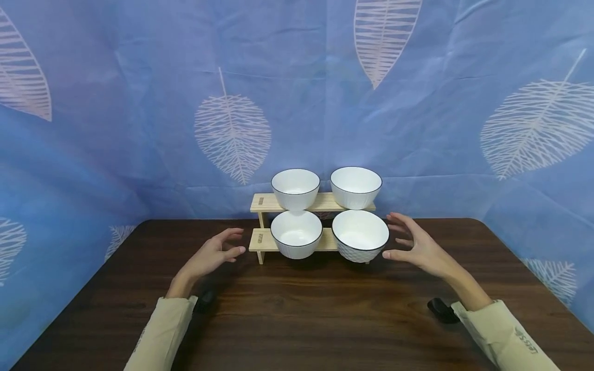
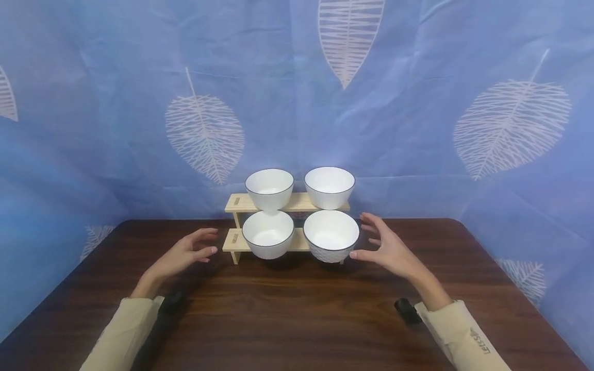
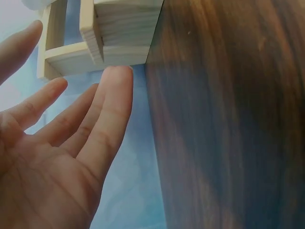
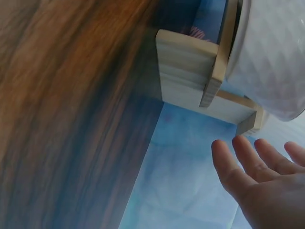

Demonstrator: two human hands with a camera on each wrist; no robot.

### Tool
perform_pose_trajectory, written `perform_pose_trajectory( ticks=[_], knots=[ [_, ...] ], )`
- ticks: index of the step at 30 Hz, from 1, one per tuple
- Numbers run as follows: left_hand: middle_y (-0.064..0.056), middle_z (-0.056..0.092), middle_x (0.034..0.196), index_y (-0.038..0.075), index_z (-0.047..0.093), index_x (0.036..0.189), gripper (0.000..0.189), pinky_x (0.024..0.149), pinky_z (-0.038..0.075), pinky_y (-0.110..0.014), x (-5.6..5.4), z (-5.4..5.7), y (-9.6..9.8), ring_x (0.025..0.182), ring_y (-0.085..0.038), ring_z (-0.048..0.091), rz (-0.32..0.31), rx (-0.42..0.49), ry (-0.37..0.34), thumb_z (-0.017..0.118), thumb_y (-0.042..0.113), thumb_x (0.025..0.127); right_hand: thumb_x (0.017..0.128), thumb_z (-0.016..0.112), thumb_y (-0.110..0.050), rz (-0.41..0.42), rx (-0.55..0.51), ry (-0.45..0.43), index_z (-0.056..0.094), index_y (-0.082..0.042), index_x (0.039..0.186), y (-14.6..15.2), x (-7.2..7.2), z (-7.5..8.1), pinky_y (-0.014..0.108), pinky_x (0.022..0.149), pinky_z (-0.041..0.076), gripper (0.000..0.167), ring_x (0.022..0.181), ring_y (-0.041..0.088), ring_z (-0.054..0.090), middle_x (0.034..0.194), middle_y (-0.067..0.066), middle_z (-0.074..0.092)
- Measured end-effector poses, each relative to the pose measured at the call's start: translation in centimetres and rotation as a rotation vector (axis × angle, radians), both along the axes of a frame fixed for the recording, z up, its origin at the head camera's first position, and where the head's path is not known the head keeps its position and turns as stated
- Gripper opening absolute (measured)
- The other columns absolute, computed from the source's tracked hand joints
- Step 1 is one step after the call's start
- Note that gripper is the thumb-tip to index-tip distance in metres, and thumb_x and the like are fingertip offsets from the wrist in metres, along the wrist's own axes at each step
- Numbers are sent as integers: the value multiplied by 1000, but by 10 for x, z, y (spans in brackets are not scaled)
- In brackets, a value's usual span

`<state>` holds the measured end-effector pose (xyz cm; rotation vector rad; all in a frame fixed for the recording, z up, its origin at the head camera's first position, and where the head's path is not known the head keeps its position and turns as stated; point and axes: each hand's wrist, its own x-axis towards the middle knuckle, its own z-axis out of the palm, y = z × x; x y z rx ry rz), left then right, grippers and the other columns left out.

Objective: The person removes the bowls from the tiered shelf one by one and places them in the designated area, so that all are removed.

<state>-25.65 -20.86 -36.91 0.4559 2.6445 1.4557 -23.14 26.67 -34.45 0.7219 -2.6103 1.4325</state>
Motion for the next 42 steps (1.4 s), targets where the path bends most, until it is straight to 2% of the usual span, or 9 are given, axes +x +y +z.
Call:
perform_pose_trajectory(
  ticks=[6,16,19,22,24,27,29,36,42],
  knots=[
    [-34,41,147,-8,34,152,66,86,59,-43,-12,-3,6,110,-37,64,-8,44,-41,67,13,99,86,79,-4,9,-41,-15,12,8,157,-7,-3,-1,61,108,36,99,141,51,30,157,33,25],
    [-33,40,148,-3,28,156,77,98,51,-54,-23,-4,19,116,-41,62,-21,56,-100,72,17,96,83,81,-6,22,-68,-55,6,11,157,-21,-9,-2,67,109,30,106,143,57,21,159,36,17],
    [-35,37,149,-5,24,157,78,96,53,-52,-26,-7,21,116,-41,62,-32,81,-117,71,15,97,83,80,-4,28,-81,-61,6,13,156,-24,-10,-4,47,109,42,106,143,55,24,158,37,16],
    [-36,33,151,-5,20,157,79,95,54,-50,-29,-11,23,117,-43,62,-44,113,-143,69,14,98,83,80,-5,25,-80,-60,6,12,156,-26,-12,-6,31,98,49,105,139,52,31,157,35,18],
    [-36,32,152,-5,19,158,80,96,54,-50,-31,-12,24,119,-43,61,-51,128,-159,68,13,98,82,81,-7,15,-74,-56,6,11,156,-27,-13,-6,36,96,50,106,136,51,34,156,35,20],
    [-36,32,153,-4,17,159,81,97,53,-50,-34,-14,25,120,-43,60,-66,145,-181,68,12,98,80,82,-9,6,-60,-52,7,9,157,-29,-13,-6,57,99,46,109,134,52,37,155,35,22],
    [-35,34,152,-4,17,159,81,97,53,-49,-36,-15,26,120,-42,60,-74,153,-190,68,12,98,79,84,-10,14,-62,-46,8,9,157,-30,-14,-6,64,99,42,110,133,52,39,154,34,24],
    [-34,39,148,-5,17,158,82,91,57,-47,-40,-18,27,114,-40,64,-67,166,-216,70,11,97,78,86,-10,37,-64,-39,6,9,158,-34,-16,-11,63,97,45,115,130,54,43,153,35,25],
    [-34,42,144,-5,21,157,75,90,57,-49,-40,-17,29,112,-40,65,-65,203,-243,67,5,98,77,87,-16,-80,9,-33,11,11,157,-37,-14,-9,64,97,45,113,130,55,43,154,37,25]
  ],
)
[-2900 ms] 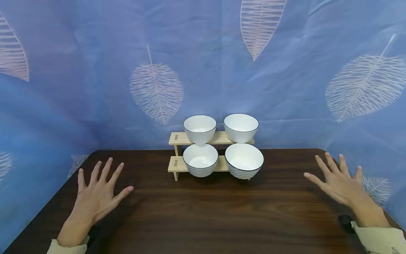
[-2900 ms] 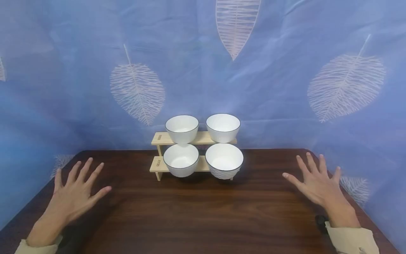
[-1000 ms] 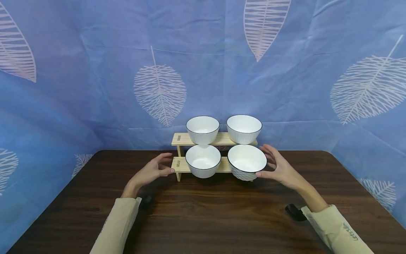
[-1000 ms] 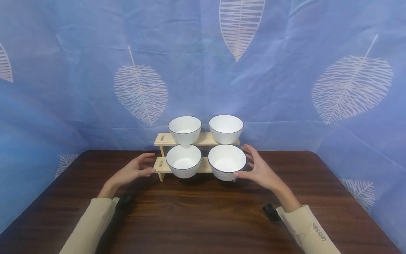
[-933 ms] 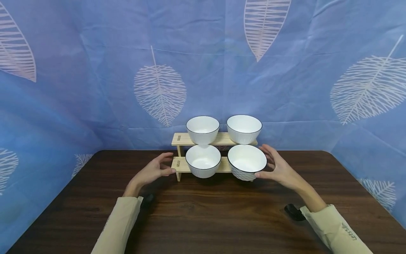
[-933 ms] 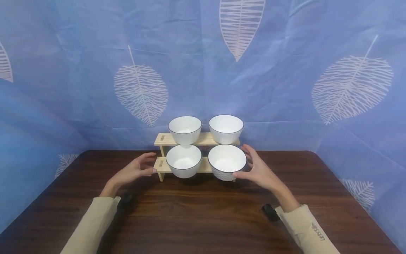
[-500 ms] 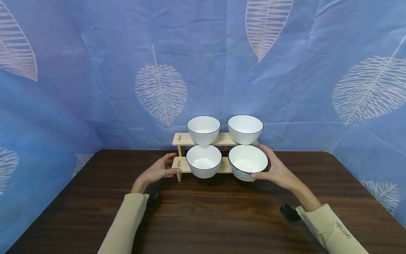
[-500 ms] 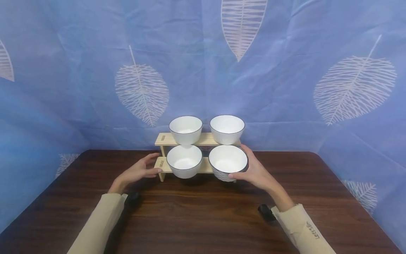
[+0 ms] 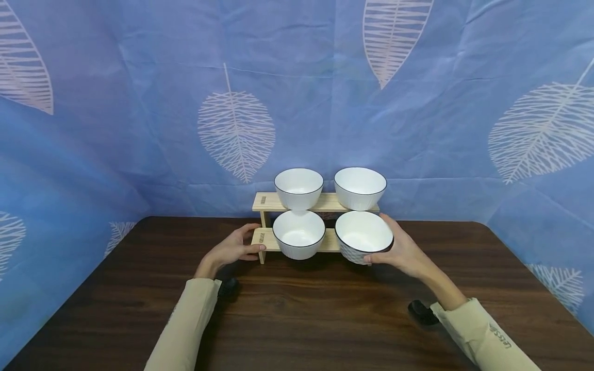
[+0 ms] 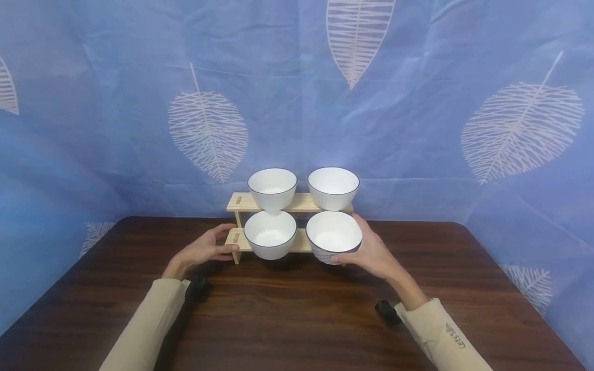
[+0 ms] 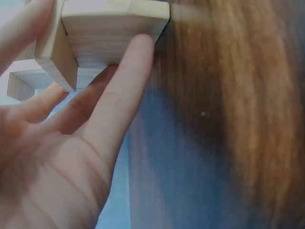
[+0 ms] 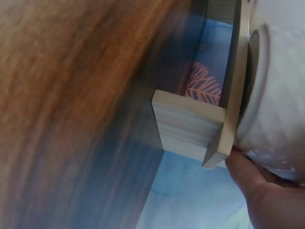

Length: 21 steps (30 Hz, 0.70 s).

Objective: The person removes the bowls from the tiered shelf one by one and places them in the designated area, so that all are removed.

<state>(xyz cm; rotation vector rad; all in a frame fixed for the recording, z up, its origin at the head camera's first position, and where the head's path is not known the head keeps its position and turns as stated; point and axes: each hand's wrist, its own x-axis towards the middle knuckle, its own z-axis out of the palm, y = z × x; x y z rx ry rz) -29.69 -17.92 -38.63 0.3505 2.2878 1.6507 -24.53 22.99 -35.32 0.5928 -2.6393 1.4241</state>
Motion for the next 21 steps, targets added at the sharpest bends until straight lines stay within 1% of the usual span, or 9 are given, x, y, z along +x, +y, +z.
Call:
perform_pose_trajectory(
  ticks=[3,5,11,17,21],
  knots=[
    [-32,43,141,-4,23,155,73,89,57,-48,0,2,2,110,-38,65,26,7,-24,67,2,98,75,88,-21,-67,58,14,18,10,156,-1,4,2,62,95,47,112,128,53,47,152,36,32],
    [-32,43,141,-4,23,155,72,90,57,-48,0,3,3,110,-38,65,34,12,-37,67,1,98,75,89,-22,-85,78,26,20,8,156,-2,7,3,61,93,48,110,126,52,49,150,35,36],
    [-33,38,147,-4,21,156,72,94,55,-48,2,6,6,115,-40,63,24,41,-64,65,-1,99,74,90,-21,-81,78,42,24,6,156,0,19,5,59,89,51,109,123,51,52,148,33,39],
    [-33,39,147,-4,22,155,74,92,56,-45,8,10,6,111,-34,66,17,50,-64,68,2,97,75,89,-19,-63,44,38,25,6,155,-3,29,4,58,87,52,107,121,51,53,147,33,40],
    [-30,42,147,-1,24,156,72,93,56,-46,7,7,4,112,-35,65,47,58,-89,66,0,98,75,89,-16,-34,1,16,23,6,156,-8,36,2,54,86,53,107,121,51,54,148,33,38]
  ],
)
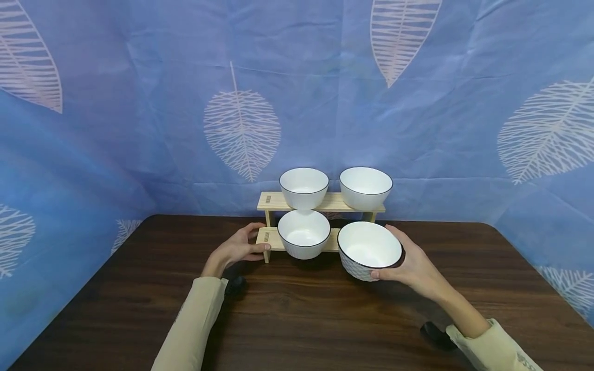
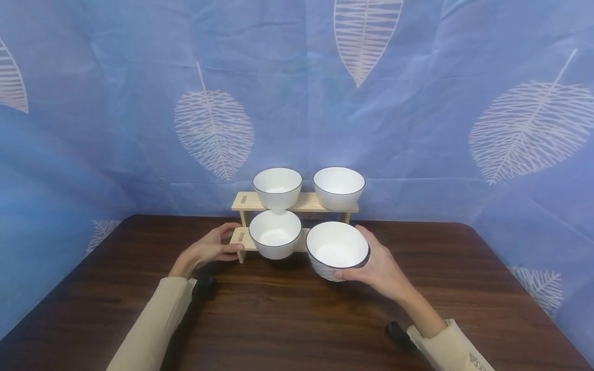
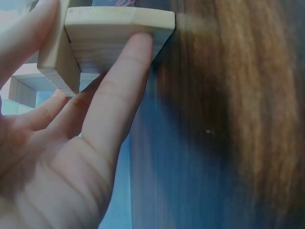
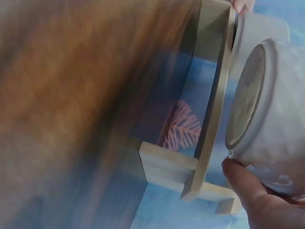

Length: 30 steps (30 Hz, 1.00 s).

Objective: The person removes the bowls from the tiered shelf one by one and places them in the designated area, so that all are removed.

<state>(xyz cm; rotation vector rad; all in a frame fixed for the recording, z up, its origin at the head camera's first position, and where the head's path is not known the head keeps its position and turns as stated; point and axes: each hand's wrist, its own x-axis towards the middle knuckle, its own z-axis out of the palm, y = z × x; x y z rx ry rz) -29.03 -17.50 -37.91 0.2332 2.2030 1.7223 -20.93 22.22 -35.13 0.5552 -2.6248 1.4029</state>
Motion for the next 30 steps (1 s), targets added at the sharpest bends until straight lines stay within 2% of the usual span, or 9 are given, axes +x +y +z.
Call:
perform_pose_trajectory(
  ticks=[4,10,15,23,30],
  knots=[
    [-30,42,148,-1,23,156,71,92,56,-47,-2,-3,-1,112,-34,65,14,3,2,64,-2,98,73,90,-13,35,-28,0,25,4,156,-3,6,-2,44,83,55,106,119,48,55,148,31,40],
    [-30,41,149,0,22,157,72,92,56,-47,-2,-4,-2,112,-34,65,-4,7,13,64,-2,99,71,91,-10,63,-25,13,27,7,155,-6,13,-3,30,80,55,107,118,46,57,147,32,41],
    [-29,42,148,0,23,157,72,92,56,-47,-2,-6,-2,111,-33,65,0,1,17,65,-1,99,69,91,-12,79,-3,18,28,9,154,-12,17,-1,30,83,54,108,120,46,55,150,33,38],
    [-27,44,146,2,24,157,70,93,55,-48,-4,-1,0,110,-33,66,7,7,4,64,-1,99,66,93,-14,116,5,34,32,6,153,-23,24,3,35,84,54,109,117,41,58,147,30,44],
    [-28,43,146,2,24,156,71,93,55,-48,-1,-3,0,110,-32,66,9,7,-11,64,-1,99,65,94,-12,183,-43,0,32,9,152,-33,30,1,33,82,55,109,115,40,58,141,30,49]
  ],
)
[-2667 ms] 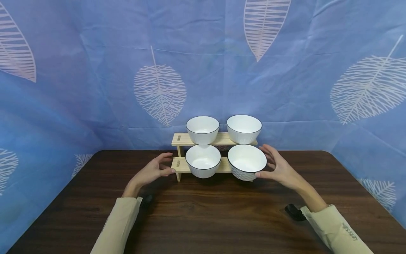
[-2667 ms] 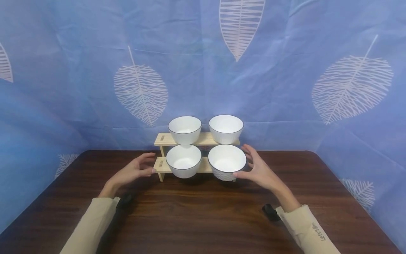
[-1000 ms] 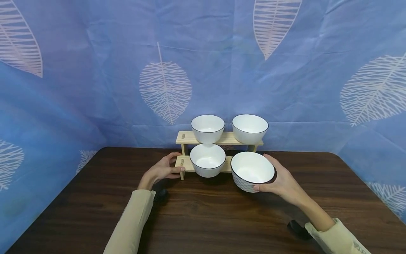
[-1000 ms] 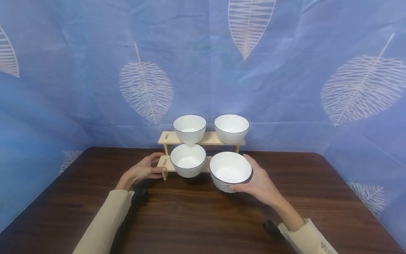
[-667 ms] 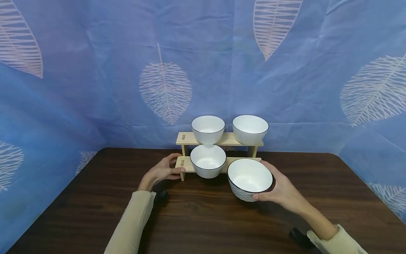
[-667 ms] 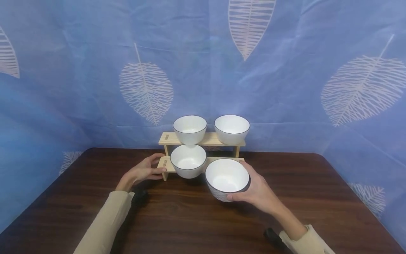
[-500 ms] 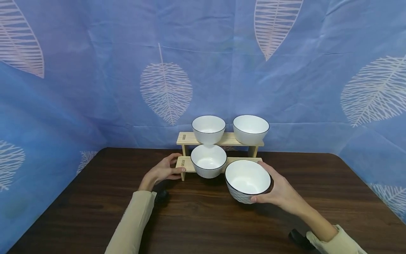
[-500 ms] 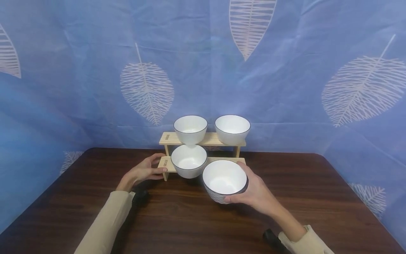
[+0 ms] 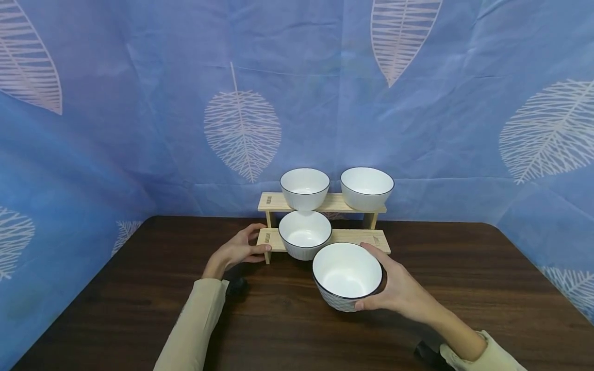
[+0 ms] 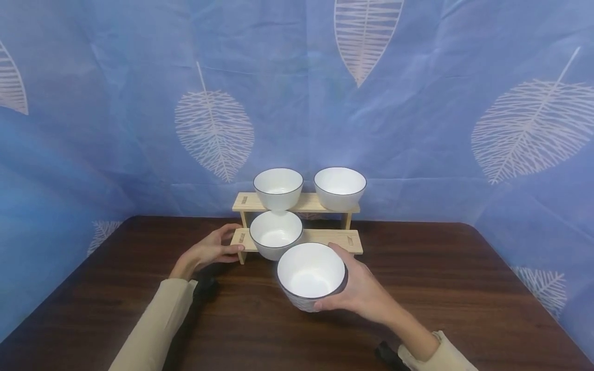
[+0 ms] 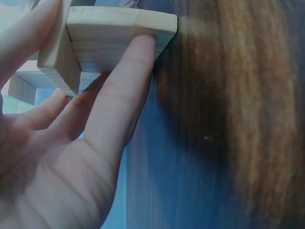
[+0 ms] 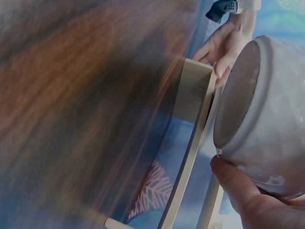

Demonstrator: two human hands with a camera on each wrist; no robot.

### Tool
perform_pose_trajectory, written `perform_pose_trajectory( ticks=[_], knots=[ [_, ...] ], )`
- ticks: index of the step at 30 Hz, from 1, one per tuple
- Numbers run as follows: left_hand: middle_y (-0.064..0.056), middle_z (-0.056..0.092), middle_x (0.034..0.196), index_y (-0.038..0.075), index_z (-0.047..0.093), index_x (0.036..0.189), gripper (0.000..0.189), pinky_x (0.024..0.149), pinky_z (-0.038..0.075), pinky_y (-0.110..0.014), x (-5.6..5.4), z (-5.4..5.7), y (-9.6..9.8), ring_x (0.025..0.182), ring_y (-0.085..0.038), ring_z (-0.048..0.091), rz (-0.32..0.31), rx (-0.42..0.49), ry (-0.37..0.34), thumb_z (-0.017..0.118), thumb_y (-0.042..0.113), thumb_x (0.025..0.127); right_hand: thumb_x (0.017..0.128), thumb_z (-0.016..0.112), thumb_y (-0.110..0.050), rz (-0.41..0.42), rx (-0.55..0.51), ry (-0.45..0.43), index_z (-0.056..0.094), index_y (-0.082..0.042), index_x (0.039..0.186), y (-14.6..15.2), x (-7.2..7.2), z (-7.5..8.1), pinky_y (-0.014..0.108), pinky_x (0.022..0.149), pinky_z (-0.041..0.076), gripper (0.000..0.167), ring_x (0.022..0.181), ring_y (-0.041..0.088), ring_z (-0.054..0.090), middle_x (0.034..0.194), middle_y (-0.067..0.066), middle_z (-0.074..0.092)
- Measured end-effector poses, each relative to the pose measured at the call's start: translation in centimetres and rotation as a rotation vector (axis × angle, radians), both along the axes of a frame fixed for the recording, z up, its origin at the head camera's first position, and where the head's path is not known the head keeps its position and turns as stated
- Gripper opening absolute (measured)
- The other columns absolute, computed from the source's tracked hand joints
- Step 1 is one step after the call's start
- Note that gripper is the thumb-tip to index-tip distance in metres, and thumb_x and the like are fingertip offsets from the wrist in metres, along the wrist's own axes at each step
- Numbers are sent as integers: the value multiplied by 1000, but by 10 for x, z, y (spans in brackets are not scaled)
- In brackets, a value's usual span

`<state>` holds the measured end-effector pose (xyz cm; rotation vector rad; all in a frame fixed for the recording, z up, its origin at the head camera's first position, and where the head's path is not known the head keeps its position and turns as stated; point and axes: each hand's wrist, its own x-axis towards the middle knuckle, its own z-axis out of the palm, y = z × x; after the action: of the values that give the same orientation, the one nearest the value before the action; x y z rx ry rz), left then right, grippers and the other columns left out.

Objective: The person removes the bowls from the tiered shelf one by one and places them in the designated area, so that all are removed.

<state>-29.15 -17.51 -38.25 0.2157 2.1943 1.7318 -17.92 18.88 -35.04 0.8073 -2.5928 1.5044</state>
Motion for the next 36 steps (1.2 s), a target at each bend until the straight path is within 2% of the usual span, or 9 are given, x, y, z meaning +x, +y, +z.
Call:
perform_pose_trajectory(
  ticks=[11,19,36],
  knots=[
    [-28,43,147,1,22,157,72,94,55,-49,-1,-2,3,113,-35,64,-9,3,15,65,-1,98,67,94,-15,83,-10,-35,32,7,153,-11,5,-4,34,83,55,108,117,39,57,141,27,50],
    [-28,43,147,1,25,155,71,95,54,-50,0,-2,3,112,-34,64,-9,9,15,66,-1,98,68,94,-17,154,-7,-80,28,13,152,-24,5,-7,32,88,54,111,122,42,55,142,28,49],
    [-30,42,147,-1,23,155,72,94,54,-51,1,-3,-1,109,-34,66,-8,13,31,66,-1,97,66,95,-26,221,102,-114,34,14,149,-64,-1,-10,42,99,49,111,121,34,55,137,20,56]
  ],
)
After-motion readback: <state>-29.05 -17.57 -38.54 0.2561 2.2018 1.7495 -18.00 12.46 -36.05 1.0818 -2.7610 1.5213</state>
